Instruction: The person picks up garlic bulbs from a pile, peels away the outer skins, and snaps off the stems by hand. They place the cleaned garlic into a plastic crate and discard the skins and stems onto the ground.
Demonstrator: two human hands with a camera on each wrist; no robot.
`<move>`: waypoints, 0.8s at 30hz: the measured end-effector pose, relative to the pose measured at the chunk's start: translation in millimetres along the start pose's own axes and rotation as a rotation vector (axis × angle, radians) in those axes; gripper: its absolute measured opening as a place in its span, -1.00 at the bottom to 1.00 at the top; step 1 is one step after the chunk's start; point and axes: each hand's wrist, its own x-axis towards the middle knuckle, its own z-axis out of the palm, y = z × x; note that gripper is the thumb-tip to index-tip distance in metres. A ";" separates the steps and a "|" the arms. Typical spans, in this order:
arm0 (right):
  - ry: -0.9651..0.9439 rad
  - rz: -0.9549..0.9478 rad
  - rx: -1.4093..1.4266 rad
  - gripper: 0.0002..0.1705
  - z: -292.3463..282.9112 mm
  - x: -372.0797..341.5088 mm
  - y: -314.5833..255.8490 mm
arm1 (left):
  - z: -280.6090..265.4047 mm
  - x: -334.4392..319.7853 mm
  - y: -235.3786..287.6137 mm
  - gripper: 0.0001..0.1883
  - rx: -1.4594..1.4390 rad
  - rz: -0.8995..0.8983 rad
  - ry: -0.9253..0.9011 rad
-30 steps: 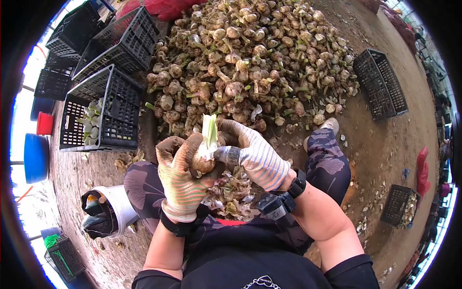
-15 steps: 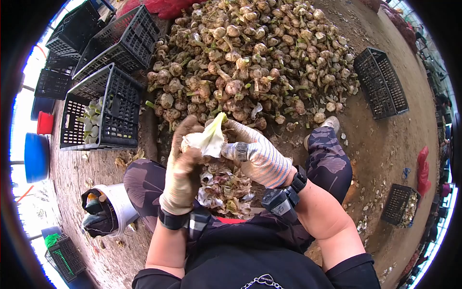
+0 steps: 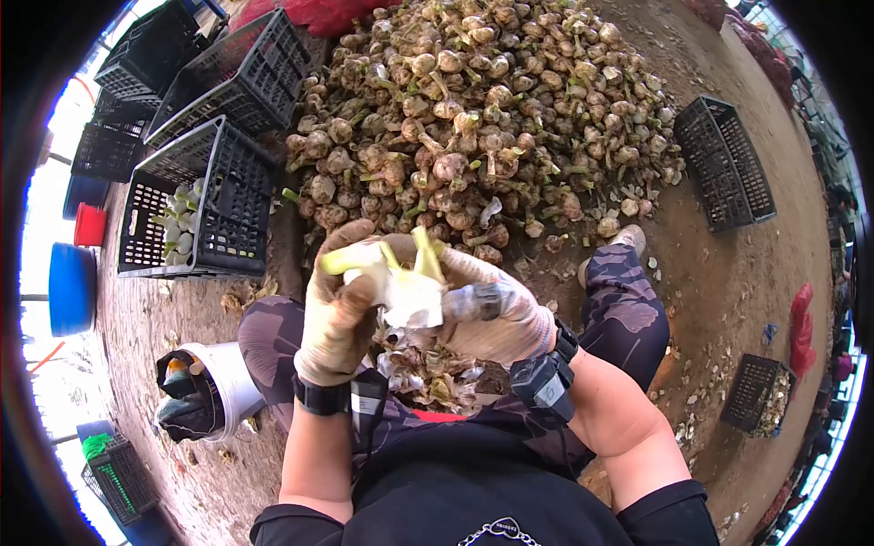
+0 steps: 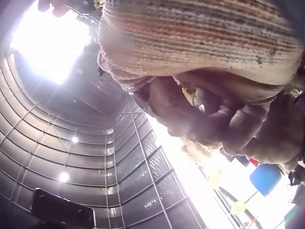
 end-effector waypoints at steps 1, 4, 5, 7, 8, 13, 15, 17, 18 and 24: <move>0.025 -0.071 0.012 -0.27 3.5 0.1 0.9 | -10.9 3.0 -6.1 -0.11 -0.130 0.043 -0.070; -0.011 -0.255 0.043 -0.31 12.2 0.6 -22.0 | -25.0 -2.4 -1.9 -0.21 -0.502 0.002 -0.278; -0.084 -0.317 0.023 -0.36 -0.7 2.0 -28.2 | -32.2 -5.0 -4.2 -0.22 -0.511 0.047 -0.302; 0.059 -0.368 -0.009 -0.43 -2.5 11.4 -35.8 | -30.1 -4.3 4.2 -0.16 -0.514 0.055 -0.345; 0.321 -0.341 -0.090 -0.45 1.0 9.9 -38.4 | -26.5 -5.9 8.6 -0.14 -0.493 0.051 -0.304; -0.078 -0.135 -2.293 -0.46 -14.1 5.6 -10.9 | -16.3 -15.2 25.6 -0.14 -0.004 0.056 -0.045; -0.084 -0.225 -2.071 -0.56 -13.1 8.3 -15.2 | -7.9 -19.5 26.7 -0.12 0.185 0.118 -0.030; -0.009 -0.185 -1.632 -0.65 0.2 8.8 -21.8 | -1.9 -22.0 28.5 -0.08 0.462 0.140 0.029; 0.076 -0.067 -1.401 -0.61 7.2 7.7 -23.9 | 0.1 -22.5 27.5 -0.08 0.458 0.138 0.028; 0.020 0.195 -1.315 -0.49 16.2 4.1 -29.2 | -1.3 -17.7 14.3 -0.32 0.932 0.239 -0.079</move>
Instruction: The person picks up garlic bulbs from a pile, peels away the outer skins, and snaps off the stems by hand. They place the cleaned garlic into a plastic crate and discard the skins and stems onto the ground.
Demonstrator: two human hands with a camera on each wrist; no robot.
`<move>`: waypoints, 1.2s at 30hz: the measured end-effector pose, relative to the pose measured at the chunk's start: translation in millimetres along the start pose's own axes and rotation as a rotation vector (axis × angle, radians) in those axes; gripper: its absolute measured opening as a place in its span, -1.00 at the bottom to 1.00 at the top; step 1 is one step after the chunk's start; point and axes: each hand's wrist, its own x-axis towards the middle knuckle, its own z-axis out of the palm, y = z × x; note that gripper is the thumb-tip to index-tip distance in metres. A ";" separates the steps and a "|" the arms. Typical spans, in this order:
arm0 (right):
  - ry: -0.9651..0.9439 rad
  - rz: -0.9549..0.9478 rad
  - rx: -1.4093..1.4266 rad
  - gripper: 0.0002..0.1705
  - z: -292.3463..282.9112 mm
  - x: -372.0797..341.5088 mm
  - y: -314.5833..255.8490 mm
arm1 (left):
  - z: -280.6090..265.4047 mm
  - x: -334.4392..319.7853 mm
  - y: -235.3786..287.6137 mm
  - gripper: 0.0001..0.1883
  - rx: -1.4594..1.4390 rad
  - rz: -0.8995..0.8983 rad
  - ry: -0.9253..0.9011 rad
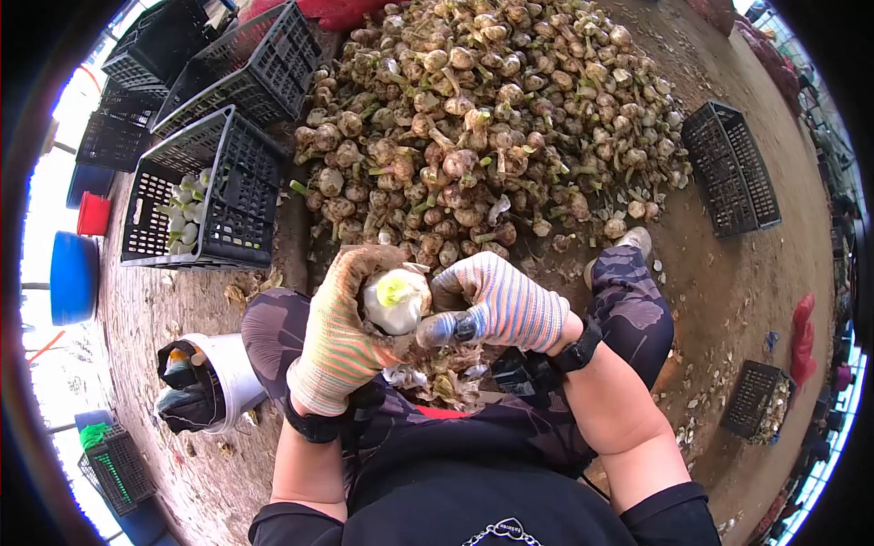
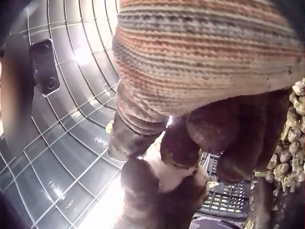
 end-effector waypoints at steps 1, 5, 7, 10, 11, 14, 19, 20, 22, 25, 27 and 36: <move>0.000 0.051 0.055 -0.52 -1.0 -0.9 -1.2 | 2.7 -0.6 0.5 -0.28 -0.101 -0.077 0.029; -0.095 0.099 -0.112 -0.57 -6.3 0.9 4.5 | -2.0 -0.1 10.4 -0.25 -0.173 -0.044 -0.082; -0.113 0.009 -0.066 -0.56 -3.4 1.8 14.2 | -5.2 -1.9 10.5 -0.24 -0.218 -0.071 -0.114; -0.174 -0.054 -0.091 -0.66 -7.5 0.1 11.3 | -9.0 -6.6 18.9 -0.19 -0.399 -0.260 -0.168; -0.112 0.005 -0.034 -0.65 -7.1 0.4 16.6 | -9.9 -9.3 16.9 -0.19 -0.585 -0.282 -0.158; -0.031 0.093 0.264 -0.65 -1.5 -1.9 6.0 | -20.1 -8.3 11.7 -0.18 -0.921 -0.178 -0.243; -0.082 0.012 0.060 -0.53 0.5 0.3 2.9 | -9.0 -5.5 12.9 -0.30 -0.213 -0.053 -0.013; -0.068 0.058 0.029 -0.48 1.9 1.1 1.7 | -7.4 -5.8 5.9 -0.31 -0.103 0.008 -0.029; -0.049 0.065 0.020 -0.53 2.1 2.2 4.7 | -4.9 -4.5 7.8 -0.29 -0.043 0.055 -0.024; -0.072 0.109 0.030 -0.61 0.2 2.2 10.1 | -5.1 -5.3 5.5 -0.26 -0.078 0.038 -0.034; -0.113 0.183 0.063 -0.68 -0.4 2.5 17.6 | -6.8 -8.4 7.5 -0.25 -0.178 -0.028 -0.060; 0.030 -0.040 0.367 -0.49 2.6 5.6 13.5 | -11.0 -5.5 18.1 -0.17 -0.711 -0.145 0.037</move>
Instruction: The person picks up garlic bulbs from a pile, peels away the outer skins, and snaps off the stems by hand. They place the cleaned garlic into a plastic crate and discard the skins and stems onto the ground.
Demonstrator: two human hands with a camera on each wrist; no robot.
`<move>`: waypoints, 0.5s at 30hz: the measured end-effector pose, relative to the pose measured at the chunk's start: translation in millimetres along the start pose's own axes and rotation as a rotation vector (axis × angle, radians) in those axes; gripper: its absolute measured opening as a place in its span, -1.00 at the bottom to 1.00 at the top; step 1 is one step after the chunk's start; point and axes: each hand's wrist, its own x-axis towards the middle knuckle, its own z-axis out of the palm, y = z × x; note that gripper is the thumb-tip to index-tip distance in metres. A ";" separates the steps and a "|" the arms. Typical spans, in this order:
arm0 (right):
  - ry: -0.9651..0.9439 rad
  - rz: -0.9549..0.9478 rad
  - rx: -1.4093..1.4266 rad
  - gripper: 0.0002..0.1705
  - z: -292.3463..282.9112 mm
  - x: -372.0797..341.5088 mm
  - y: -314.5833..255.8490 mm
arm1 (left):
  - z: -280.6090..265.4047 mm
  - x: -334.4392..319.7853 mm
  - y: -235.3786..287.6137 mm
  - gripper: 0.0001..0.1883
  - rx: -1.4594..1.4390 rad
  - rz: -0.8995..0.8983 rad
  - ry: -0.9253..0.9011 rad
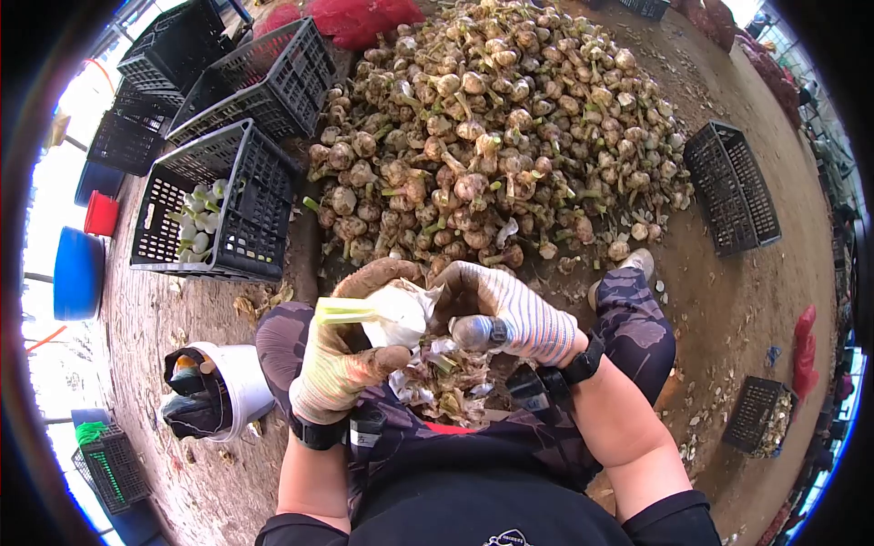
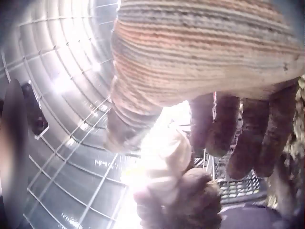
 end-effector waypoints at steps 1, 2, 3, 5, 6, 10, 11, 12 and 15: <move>0.029 0.013 0.050 -0.52 4.0 0.6 1.0 | -6.7 0.7 -2.9 -0.09 0.012 -0.015 -0.073; 0.059 0.026 0.102 -0.54 9.6 1.3 3.3 | -4.4 0.8 -6.6 -0.09 0.012 -0.007 -0.074; 0.098 -0.067 0.249 -0.60 15.5 5.5 13.0 | 1.2 0.4 -11.1 -0.01 0.029 -0.006 -0.091; 0.156 -0.105 0.169 -0.70 17.7 4.6 19.7 | -1.6 1.3 -28.3 0.09 0.101 0.093 -0.141; 0.200 -0.140 0.100 -0.73 18.2 6.0 24.2 | 0.3 2.4 -29.6 -0.02 0.259 0.138 -0.062; 0.388 -0.613 -0.788 -0.77 12.8 10.7 21.0 | 5.8 9.8 -34.4 -0.29 -0.115 -0.134 0.150; 0.347 -0.595 -0.764 -0.81 12.5 10.0 18.9 | 9.6 8.8 -31.9 -0.42 -0.145 -0.160 0.161; 0.309 -0.575 -0.739 -0.84 13.0 8.5 17.4 | 11.0 9.7 -30.5 -0.42 -0.143 -0.166 0.156; 0.195 -0.146 0.119 -0.83 10.7 1.3 11.7 | 7.8 10.9 -27.9 -0.27 -0.333 -0.183 0.066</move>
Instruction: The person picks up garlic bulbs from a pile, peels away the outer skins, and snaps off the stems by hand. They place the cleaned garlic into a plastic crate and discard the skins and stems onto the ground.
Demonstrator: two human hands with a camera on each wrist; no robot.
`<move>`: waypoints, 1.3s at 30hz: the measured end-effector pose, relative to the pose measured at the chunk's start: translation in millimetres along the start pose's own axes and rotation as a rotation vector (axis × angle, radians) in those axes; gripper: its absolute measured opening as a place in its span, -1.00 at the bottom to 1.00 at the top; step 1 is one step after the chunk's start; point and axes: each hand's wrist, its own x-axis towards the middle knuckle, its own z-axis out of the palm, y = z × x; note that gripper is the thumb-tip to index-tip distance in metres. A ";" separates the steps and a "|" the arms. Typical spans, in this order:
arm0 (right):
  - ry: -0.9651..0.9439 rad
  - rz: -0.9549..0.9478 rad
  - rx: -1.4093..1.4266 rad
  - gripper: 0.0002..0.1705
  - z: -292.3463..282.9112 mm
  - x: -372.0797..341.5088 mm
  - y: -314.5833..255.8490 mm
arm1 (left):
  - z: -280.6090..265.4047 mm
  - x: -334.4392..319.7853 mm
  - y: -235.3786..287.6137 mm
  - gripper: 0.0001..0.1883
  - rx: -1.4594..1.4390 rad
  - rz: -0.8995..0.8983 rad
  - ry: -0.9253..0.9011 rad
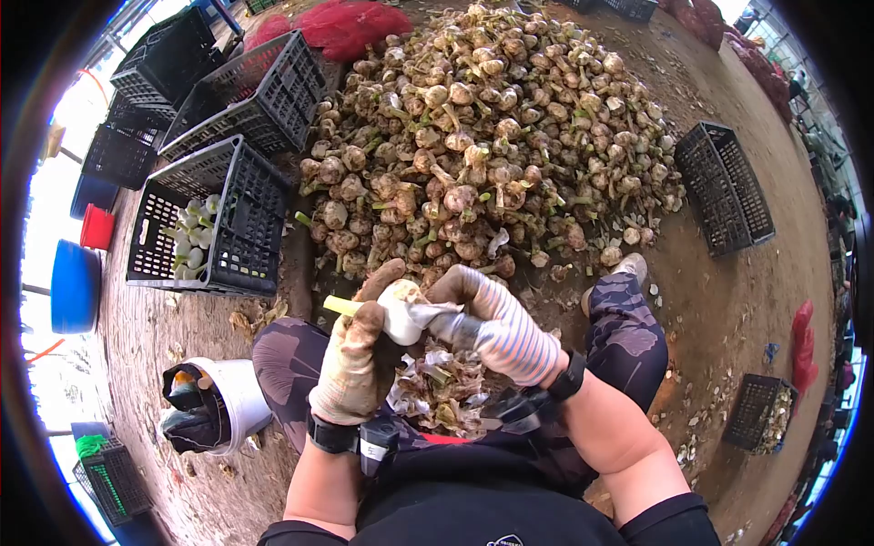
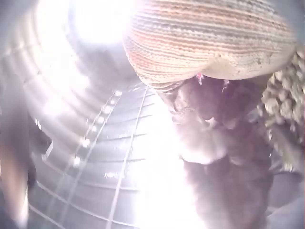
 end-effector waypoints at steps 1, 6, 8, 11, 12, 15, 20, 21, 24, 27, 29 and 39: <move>-0.007 0.052 0.159 -0.80 -2.5 0.0 -4.7 | -1.6 -0.3 2.0 -0.27 0.001 -0.002 -0.002; -0.055 -0.062 0.202 -0.44 1.6 1.1 -7.9 | -4.3 3.3 3.6 -0.26 -0.019 0.137 -0.089; -0.057 -0.176 0.043 -0.27 4.8 0.2 -9.7 | -6.8 4.3 4.6 -0.27 0.041 0.198 -0.046; 0.045 -0.368 -0.325 -0.43 4.7 6.1 -1.4 | -8.4 4.5 0.7 -0.30 0.237 0.266 -0.128; 0.118 -0.501 -0.617 -0.55 3.0 8.8 -0.3 | -6.4 8.7 -0.8 -0.32 0.298 0.364 -0.167; 0.135 -0.609 -0.715 -0.71 -4.4 8.6 -3.8 | 9.3 5.4 -1.2 -0.33 0.291 0.259 0.066; 0.196 -0.441 -0.441 -0.91 3.0 7.3 -4.1 | 3.4 3.6 -4.6 -0.37 -0.019 0.042 -0.009; 0.199 -0.437 -0.441 -0.91 0.9 7.4 -3.3 | 5.5 3.5 -6.3 -0.37 -0.020 0.037 -0.008; 0.107 -0.074 0.179 -0.71 -1.9 5.1 -4.9 | 6.4 5.7 -7.8 -0.40 -0.158 0.152 -0.083; 0.017 -0.591 -0.718 -0.62 -1.5 11.4 -10.1 | 4.8 9.1 -4.4 -0.42 -0.101 0.254 -0.062; 0.086 -0.733 -0.774 -0.71 -0.3 14.5 1.8 | -7.6 9.7 -9.0 -0.44 0.003 0.294 -0.130; 0.003 -0.301 -0.135 -0.72 9.2 7.5 -6.1 | -12.3 7.9 -11.3 -0.61 -0.119 0.346 -0.212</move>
